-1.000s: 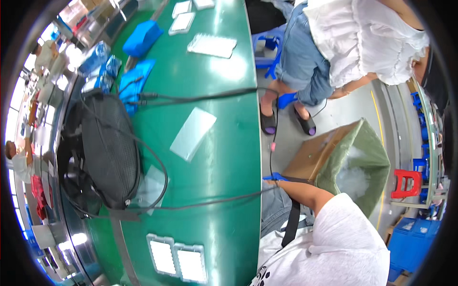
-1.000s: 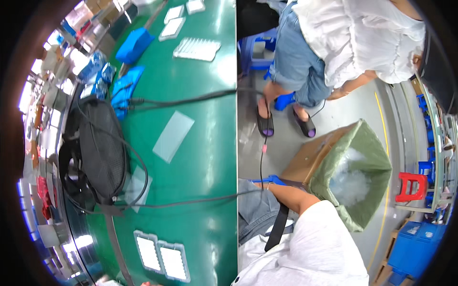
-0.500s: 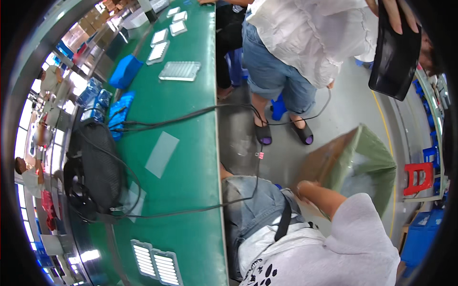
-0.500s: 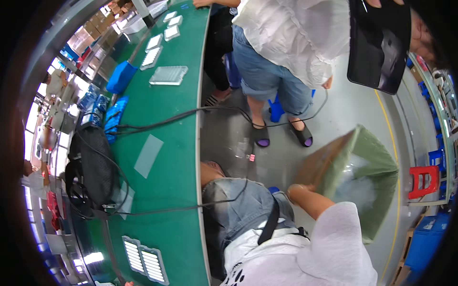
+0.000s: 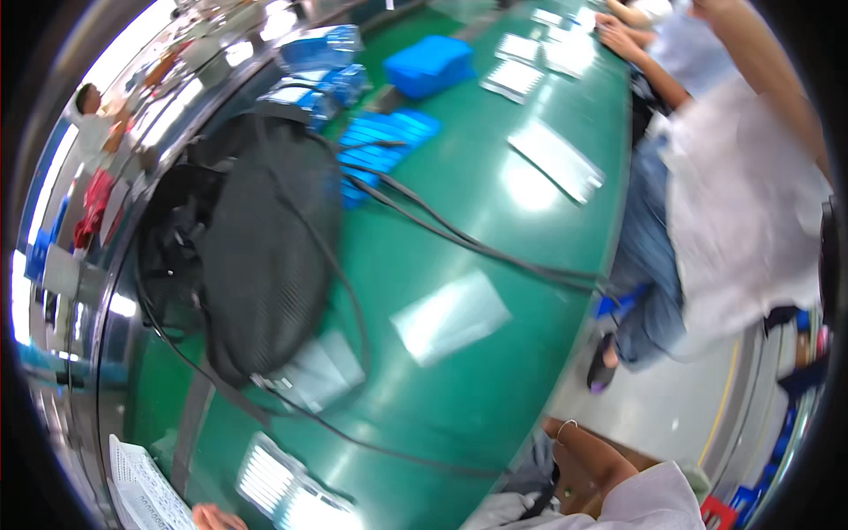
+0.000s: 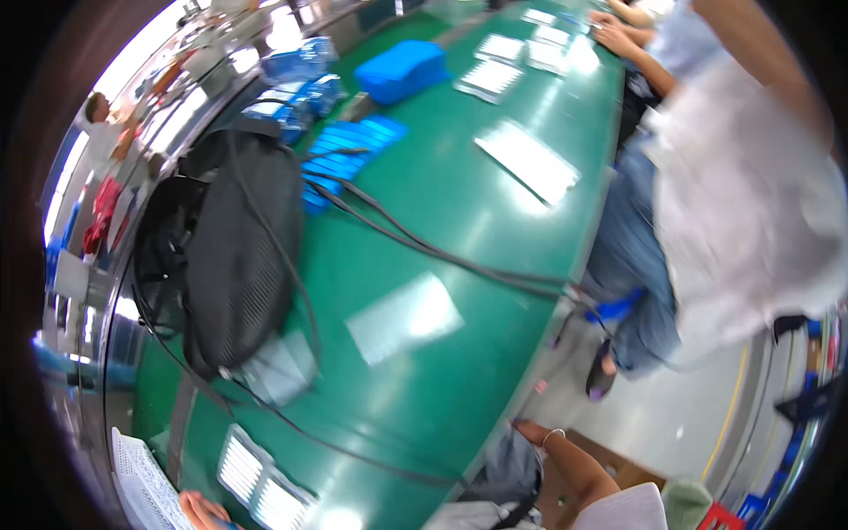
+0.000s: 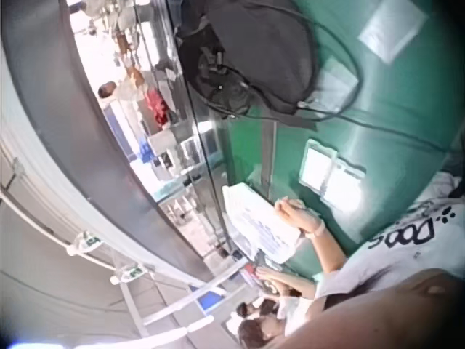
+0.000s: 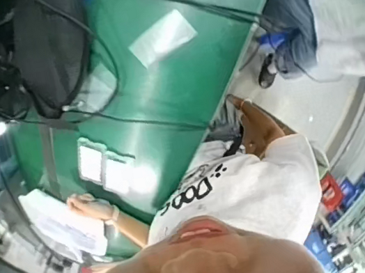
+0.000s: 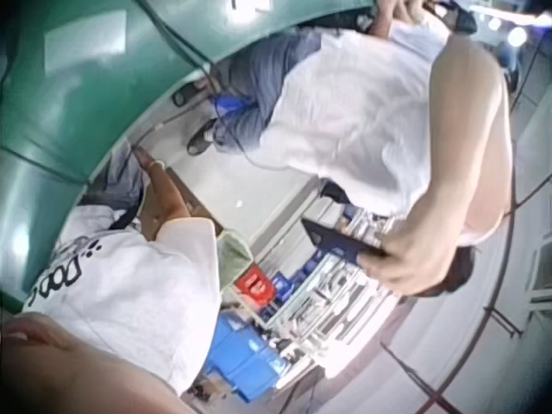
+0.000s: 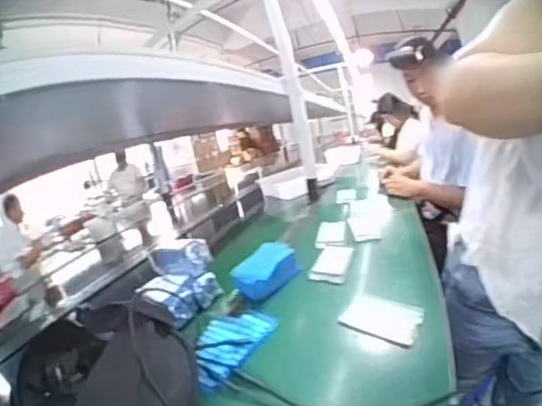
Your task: Removing adhesive backing from blue strips and applying them to plastic tray components on an assembly line.
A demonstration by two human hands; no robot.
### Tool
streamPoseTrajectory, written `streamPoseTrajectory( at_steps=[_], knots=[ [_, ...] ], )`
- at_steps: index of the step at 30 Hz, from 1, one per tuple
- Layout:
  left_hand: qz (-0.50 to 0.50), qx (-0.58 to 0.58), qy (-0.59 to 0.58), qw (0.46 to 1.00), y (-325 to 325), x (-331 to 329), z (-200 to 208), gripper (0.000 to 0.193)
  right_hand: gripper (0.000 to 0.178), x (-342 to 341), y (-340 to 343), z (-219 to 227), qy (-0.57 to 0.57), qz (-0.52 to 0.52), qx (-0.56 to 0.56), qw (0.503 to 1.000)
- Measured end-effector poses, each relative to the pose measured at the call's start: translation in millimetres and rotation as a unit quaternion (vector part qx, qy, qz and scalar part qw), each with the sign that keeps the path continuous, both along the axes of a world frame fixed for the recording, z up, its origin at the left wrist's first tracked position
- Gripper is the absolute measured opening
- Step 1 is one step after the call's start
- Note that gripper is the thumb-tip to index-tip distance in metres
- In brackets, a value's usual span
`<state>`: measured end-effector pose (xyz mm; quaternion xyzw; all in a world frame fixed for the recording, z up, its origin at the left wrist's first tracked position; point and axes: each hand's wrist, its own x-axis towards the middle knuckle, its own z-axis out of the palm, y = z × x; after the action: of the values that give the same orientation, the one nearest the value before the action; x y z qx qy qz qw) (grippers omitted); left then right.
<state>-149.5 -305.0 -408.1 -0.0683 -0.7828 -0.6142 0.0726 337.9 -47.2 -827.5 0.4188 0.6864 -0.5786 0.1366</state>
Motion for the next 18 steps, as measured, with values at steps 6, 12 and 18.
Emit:
streamPoseTrajectory(
  at_steps=[6, 12, 18],
  knots=[
    [-0.024, -0.307, 0.055, 0.95, 21, 36, 26, 0.051, 0.035, -91, 15, 47, 0.026, -0.054, 0.008, 0.998],
    [-0.224, -0.399, 0.147, 0.877, 9, 14, 15, 0.086, 0.033, -127, 129, 106, 0.087, -0.081, 0.122, 0.985],
    [-0.297, -0.405, 0.135, 0.854, 14, 22, 25, 0.137, 0.032, -82, 195, 178, 0.16, -0.051, 0.166, 0.972]
  ],
)
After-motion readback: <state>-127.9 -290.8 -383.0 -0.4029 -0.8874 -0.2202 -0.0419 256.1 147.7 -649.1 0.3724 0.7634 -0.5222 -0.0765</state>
